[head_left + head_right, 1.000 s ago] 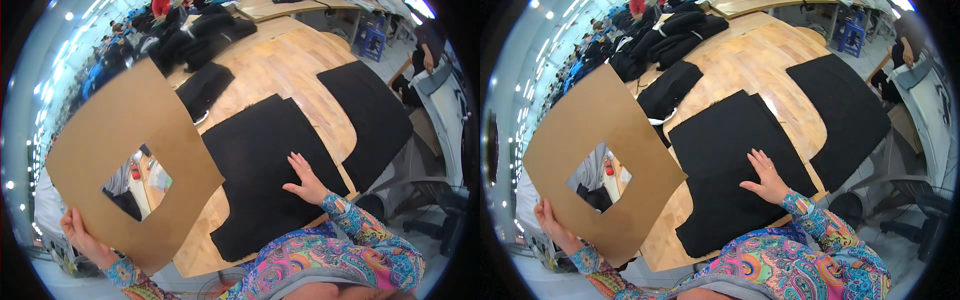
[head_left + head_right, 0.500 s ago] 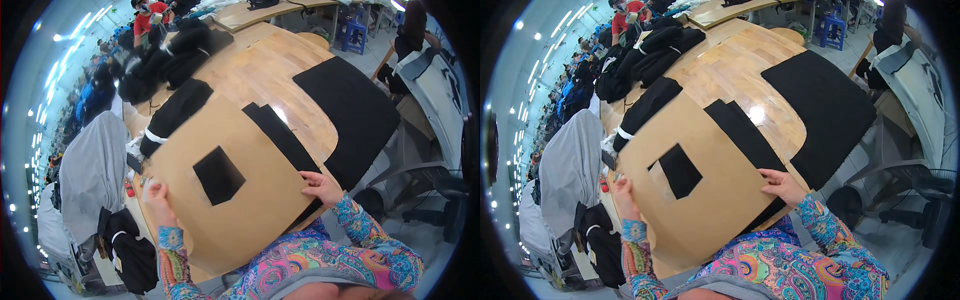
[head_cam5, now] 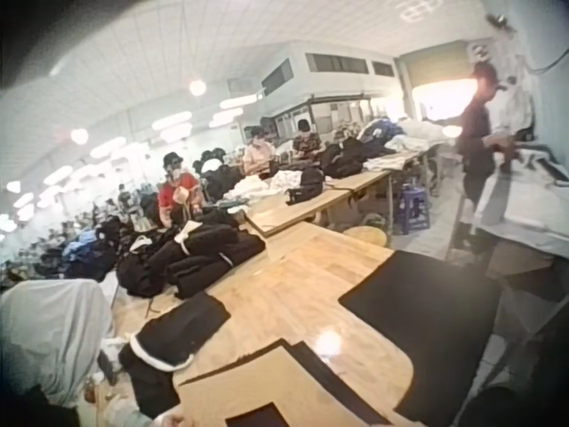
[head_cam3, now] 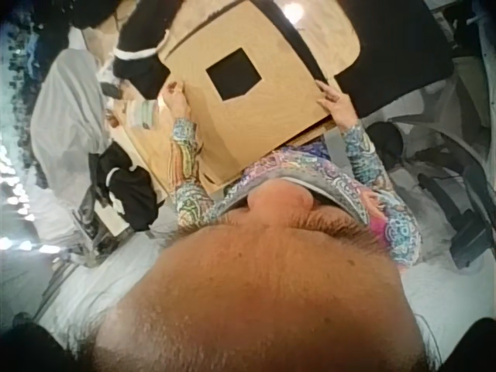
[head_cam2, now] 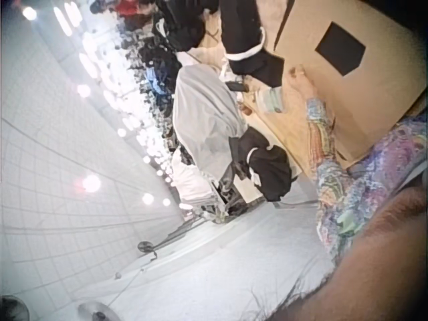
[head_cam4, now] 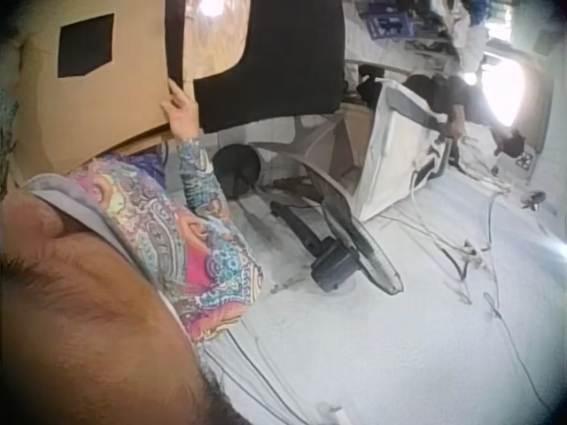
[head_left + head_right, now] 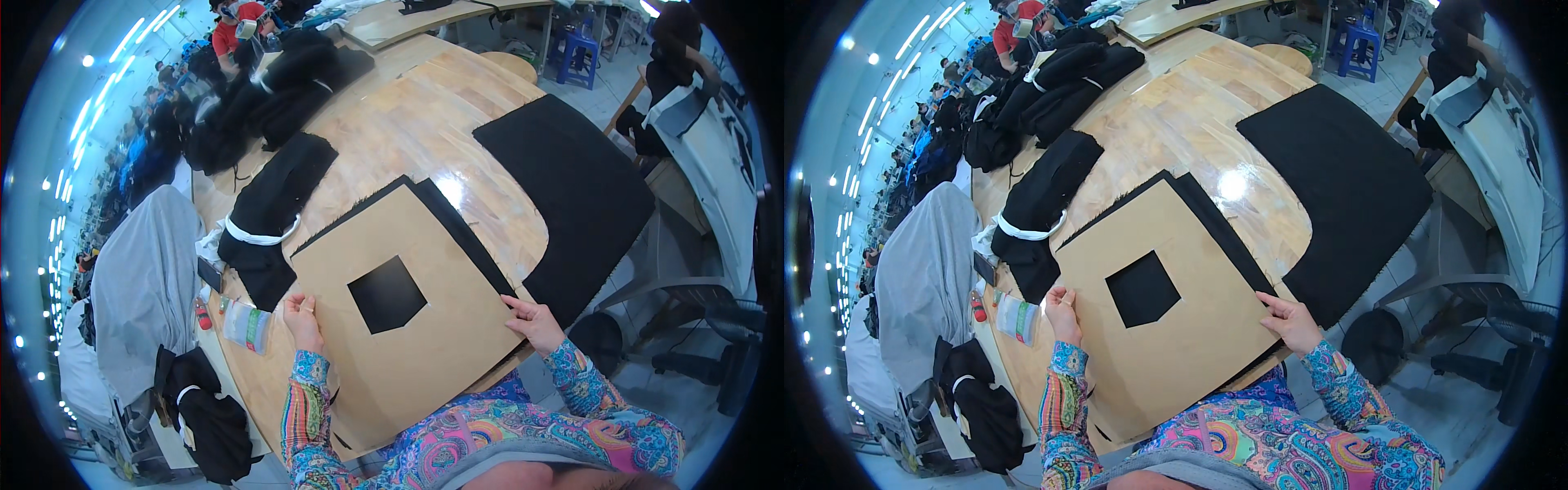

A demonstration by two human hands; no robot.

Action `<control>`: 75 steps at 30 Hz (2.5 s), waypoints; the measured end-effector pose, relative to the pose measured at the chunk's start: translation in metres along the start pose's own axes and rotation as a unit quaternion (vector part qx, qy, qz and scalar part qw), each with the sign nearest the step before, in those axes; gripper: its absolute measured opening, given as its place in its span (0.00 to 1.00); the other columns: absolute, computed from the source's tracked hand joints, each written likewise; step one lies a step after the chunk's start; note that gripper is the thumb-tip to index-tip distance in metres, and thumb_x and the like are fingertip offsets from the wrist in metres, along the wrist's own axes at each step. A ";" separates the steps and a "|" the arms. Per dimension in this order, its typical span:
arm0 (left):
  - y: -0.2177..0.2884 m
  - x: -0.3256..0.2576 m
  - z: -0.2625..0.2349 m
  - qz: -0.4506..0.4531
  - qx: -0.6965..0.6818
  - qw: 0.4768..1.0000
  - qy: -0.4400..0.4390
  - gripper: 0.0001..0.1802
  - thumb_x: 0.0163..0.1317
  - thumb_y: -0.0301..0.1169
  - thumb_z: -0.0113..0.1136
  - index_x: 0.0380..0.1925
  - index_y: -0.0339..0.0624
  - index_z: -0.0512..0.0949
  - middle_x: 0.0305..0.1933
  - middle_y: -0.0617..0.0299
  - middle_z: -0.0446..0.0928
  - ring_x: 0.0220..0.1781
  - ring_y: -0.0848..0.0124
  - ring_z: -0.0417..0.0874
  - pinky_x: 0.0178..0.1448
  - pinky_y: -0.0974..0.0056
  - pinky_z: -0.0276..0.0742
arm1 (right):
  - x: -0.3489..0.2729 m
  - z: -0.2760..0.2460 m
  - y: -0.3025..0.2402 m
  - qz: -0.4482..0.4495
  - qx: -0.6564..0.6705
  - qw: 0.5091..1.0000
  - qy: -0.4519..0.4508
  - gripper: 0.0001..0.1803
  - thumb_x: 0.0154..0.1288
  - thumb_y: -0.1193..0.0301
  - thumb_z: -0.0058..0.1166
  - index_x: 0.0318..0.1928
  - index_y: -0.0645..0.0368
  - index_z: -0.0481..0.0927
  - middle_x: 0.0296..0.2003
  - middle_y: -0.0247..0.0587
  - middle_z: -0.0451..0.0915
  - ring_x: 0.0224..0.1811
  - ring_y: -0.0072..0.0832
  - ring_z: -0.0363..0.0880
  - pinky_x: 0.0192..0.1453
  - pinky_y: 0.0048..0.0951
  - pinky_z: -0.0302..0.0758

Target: The person uses a cardboard template to mark black fabric pieces on a wooden table. They place the template on the fabric, trace the outline with a white marker, and then move the template to the next piece of fabric to repeat the process.

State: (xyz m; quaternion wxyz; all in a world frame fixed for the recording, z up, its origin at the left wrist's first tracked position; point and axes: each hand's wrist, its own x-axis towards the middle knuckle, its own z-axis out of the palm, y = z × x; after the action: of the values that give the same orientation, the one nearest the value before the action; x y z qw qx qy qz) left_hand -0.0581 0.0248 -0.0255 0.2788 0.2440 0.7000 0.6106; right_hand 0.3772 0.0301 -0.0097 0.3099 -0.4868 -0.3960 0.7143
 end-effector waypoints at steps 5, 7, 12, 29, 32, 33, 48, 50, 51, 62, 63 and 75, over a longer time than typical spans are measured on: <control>0.021 0.004 0.021 0.299 0.329 0.895 0.037 0.09 0.54 0.19 0.56 0.35 0.38 0.70 0.42 0.54 0.75 0.42 0.61 0.76 0.48 0.61 0.72 | 0.006 -0.003 -0.003 0.005 -0.030 0.999 -0.009 0.28 0.58 0.85 0.49 0.61 0.64 0.67 0.40 0.32 0.79 0.38 0.13 0.75 0.45 0.16 0.71; 0.044 0.006 0.052 0.422 0.360 0.832 -0.017 0.08 0.53 0.21 0.56 0.33 0.37 0.71 0.46 0.51 0.75 0.49 0.54 0.74 0.55 0.56 0.68 | 0.008 -0.004 -0.001 0.009 -0.021 1.000 -0.010 0.28 0.58 0.85 0.50 0.61 0.64 0.67 0.40 0.32 0.79 0.38 0.13 0.74 0.45 0.16 0.71; 0.042 0.041 0.165 0.439 0.262 0.817 -0.268 0.06 0.52 0.24 0.56 0.32 0.40 0.73 0.44 0.54 0.76 0.52 0.54 0.74 0.58 0.54 0.65 | 0.009 -0.003 -0.002 0.025 -0.001 1.000 -0.011 0.28 0.59 0.85 0.49 0.62 0.64 0.67 0.41 0.33 0.79 0.39 0.14 0.75 0.46 0.16 0.71; 0.010 0.071 0.237 0.374 0.337 0.815 -0.288 0.11 0.54 0.27 0.57 0.39 0.43 0.72 0.38 0.59 0.76 0.51 0.58 0.74 0.57 0.52 0.62 | 0.004 0.004 -0.002 0.079 0.262 0.961 -0.044 0.30 0.61 0.85 0.46 0.65 0.62 0.61 0.52 0.43 0.76 0.49 0.26 0.78 0.53 0.25 0.75; 0.011 0.072 0.237 0.369 0.346 0.813 -0.288 0.10 0.53 0.26 0.60 0.35 0.42 0.72 0.50 0.54 0.75 0.54 0.54 0.73 0.57 0.53 0.66 | 0.004 0.004 -0.003 0.082 0.266 0.959 -0.045 0.30 0.62 0.85 0.46 0.65 0.62 0.60 0.53 0.43 0.75 0.50 0.26 0.77 0.54 0.26 0.75; 0.011 0.072 0.238 0.369 0.346 0.813 -0.289 0.09 0.53 0.26 0.60 0.35 0.42 0.72 0.50 0.54 0.75 0.54 0.54 0.73 0.57 0.53 0.66 | 0.005 0.005 -0.004 0.085 0.265 0.960 -0.044 0.30 0.62 0.85 0.46 0.65 0.62 0.60 0.53 0.43 0.75 0.51 0.26 0.77 0.54 0.26 0.75; -0.003 0.086 0.241 0.401 0.359 0.790 -0.294 0.13 0.55 0.28 0.57 0.41 0.42 0.74 0.38 0.56 0.77 0.47 0.55 0.75 0.53 0.53 0.68 | -0.023 0.037 0.012 0.116 0.301 0.939 0.117 0.20 0.61 0.78 0.54 0.54 0.62 0.70 0.40 0.35 0.78 0.40 0.21 0.79 0.43 0.22 0.79; 0.000 0.085 0.239 0.405 0.359 0.785 -0.302 0.12 0.55 0.27 0.56 0.41 0.41 0.74 0.36 0.56 0.77 0.43 0.56 0.76 0.49 0.53 0.70 | -0.031 0.041 0.026 0.125 0.279 0.942 0.140 0.14 0.62 0.77 0.55 0.48 0.60 0.71 0.37 0.35 0.78 0.36 0.21 0.80 0.38 0.23 0.80; 0.001 0.084 0.239 0.402 0.360 0.786 -0.300 0.12 0.55 0.26 0.56 0.41 0.41 0.75 0.35 0.56 0.77 0.43 0.55 0.76 0.49 0.54 0.70 | -0.033 0.044 0.027 0.128 0.263 0.944 0.156 0.14 0.62 0.77 0.55 0.47 0.60 0.71 0.36 0.36 0.78 0.35 0.22 0.80 0.38 0.23 0.80; 0.011 0.078 0.241 0.364 0.357 0.795 -0.330 0.14 0.58 0.25 0.56 0.45 0.37 0.73 0.39 0.55 0.76 0.46 0.56 0.74 0.52 0.57 0.70 | -0.032 0.039 0.043 0.016 0.162 0.954 0.251 0.24 0.58 0.82 0.54 0.53 0.63 0.60 0.26 0.37 0.72 0.25 0.24 0.78 0.29 0.24 0.79; 0.011 0.078 0.243 0.355 0.356 0.798 -0.334 0.13 0.58 0.24 0.56 0.44 0.37 0.73 0.40 0.54 0.76 0.47 0.56 0.74 0.52 0.57 0.70 | -0.030 0.038 0.045 0.012 0.152 0.955 0.256 0.24 0.58 0.82 0.54 0.53 0.63 0.60 0.26 0.37 0.72 0.25 0.24 0.78 0.29 0.24 0.79; 0.015 0.079 0.239 0.338 0.357 0.800 -0.344 0.04 0.58 0.24 0.55 0.34 0.37 0.73 0.50 0.47 0.74 0.53 0.52 0.72 0.56 0.55 0.69 | -0.027 0.037 0.047 0.012 0.130 0.962 0.239 0.21 0.60 0.83 0.49 0.52 0.62 0.59 0.26 0.36 0.68 0.25 0.24 0.79 0.29 0.25 0.81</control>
State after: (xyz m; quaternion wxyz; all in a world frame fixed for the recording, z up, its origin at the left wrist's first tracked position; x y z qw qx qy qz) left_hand 0.0490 0.2519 -0.0419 0.1701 0.7413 0.5996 0.2491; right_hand 0.3483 -0.0256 -0.0306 0.4474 -0.6036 -0.2082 0.6263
